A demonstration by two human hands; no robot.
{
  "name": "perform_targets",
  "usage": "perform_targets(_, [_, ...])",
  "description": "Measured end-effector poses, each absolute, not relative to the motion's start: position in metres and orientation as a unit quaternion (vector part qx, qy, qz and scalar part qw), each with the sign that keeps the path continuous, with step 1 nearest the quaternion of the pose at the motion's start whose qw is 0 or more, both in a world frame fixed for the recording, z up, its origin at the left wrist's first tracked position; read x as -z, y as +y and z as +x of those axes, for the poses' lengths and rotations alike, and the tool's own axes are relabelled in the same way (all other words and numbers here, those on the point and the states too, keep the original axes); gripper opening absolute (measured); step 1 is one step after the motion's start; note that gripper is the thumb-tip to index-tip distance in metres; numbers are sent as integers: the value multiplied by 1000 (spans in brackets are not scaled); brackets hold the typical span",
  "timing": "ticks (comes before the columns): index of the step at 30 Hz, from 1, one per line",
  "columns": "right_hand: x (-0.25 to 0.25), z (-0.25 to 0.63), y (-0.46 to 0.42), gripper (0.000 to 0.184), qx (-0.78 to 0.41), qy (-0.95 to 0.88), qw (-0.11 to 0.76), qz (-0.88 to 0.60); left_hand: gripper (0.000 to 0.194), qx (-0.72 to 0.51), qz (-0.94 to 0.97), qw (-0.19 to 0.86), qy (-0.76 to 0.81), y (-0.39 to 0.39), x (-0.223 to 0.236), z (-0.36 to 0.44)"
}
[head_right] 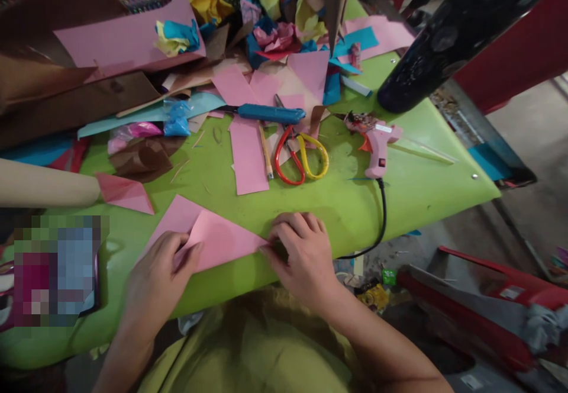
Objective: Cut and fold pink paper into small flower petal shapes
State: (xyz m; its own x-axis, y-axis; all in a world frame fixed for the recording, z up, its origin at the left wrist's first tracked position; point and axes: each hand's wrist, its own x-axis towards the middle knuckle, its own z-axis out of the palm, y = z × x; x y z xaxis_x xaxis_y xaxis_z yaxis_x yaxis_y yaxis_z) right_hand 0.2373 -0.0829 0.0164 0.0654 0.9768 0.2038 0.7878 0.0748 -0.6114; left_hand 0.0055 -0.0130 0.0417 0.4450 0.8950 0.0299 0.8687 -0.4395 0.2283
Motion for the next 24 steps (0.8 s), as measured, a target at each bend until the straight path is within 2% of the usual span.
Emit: perform_targets(24, [-14, 238, -85, 14, -152, -671, 303, -660, 11, -71, 841, 99, 527, -14, -41, 4])
